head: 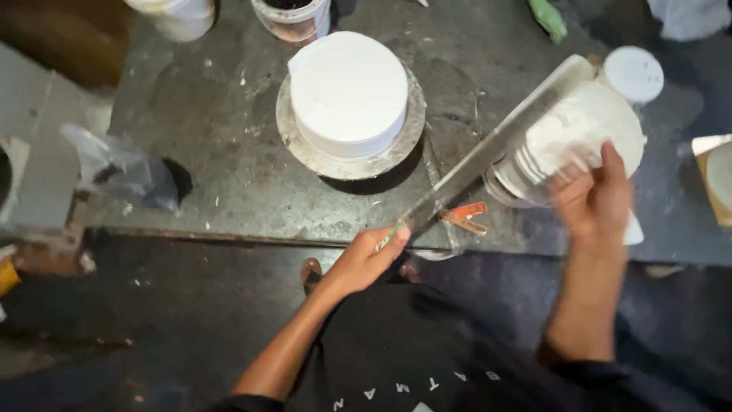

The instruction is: The person applies and smooths frosting onto a cake on a rotating stand using long metal spatulas and scrapers, while scooping extra cream from a large plastic bucket.

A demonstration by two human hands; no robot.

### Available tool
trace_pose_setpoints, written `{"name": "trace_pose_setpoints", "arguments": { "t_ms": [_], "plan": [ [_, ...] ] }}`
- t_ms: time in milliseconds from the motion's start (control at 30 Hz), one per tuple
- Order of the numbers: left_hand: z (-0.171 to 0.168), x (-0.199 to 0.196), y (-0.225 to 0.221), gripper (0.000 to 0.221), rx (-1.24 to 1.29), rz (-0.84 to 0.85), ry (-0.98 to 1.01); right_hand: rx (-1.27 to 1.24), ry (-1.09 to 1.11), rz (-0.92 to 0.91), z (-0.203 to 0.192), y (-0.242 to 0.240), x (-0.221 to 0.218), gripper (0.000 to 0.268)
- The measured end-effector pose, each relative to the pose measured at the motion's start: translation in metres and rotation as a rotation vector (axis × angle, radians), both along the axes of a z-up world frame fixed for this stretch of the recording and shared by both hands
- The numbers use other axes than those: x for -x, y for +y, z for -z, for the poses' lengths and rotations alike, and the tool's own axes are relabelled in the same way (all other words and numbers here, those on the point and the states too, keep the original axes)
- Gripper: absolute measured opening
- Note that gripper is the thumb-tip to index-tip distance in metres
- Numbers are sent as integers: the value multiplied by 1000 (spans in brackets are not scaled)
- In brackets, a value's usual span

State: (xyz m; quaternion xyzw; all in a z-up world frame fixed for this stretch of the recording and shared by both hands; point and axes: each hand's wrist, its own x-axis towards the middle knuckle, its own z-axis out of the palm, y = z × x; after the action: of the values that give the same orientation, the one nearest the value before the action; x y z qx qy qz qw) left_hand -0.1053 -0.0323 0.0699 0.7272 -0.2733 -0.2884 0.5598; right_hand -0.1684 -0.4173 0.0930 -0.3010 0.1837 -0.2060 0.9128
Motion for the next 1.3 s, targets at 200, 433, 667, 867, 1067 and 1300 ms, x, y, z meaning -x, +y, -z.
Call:
{"name": "trace_pose_setpoints", "arguments": {
  "t_ms": [200,433,667,867,1067,1300],
  "plan": [
    [22,-8,-45,53,41,-113,-72,293,71,-134,15,142,-19,52],
    [48,-48,-59,37,257,30,563,330,22,-46,21,151,-41,40],
    [112,-102,-28,36,451,-614,720,534,161,44,-7,134,-49,53],
    [98,-122,35,18,504,-792,635,1009,179,-13,-38,132,-43,51],
    [65,-115,49,27,333,-615,507,1445,186,103,-40,127,-55,41],
    [80,-147,64,36,366,-641,316,1739,336,66,-40,143,-77,33]
  ]
}}
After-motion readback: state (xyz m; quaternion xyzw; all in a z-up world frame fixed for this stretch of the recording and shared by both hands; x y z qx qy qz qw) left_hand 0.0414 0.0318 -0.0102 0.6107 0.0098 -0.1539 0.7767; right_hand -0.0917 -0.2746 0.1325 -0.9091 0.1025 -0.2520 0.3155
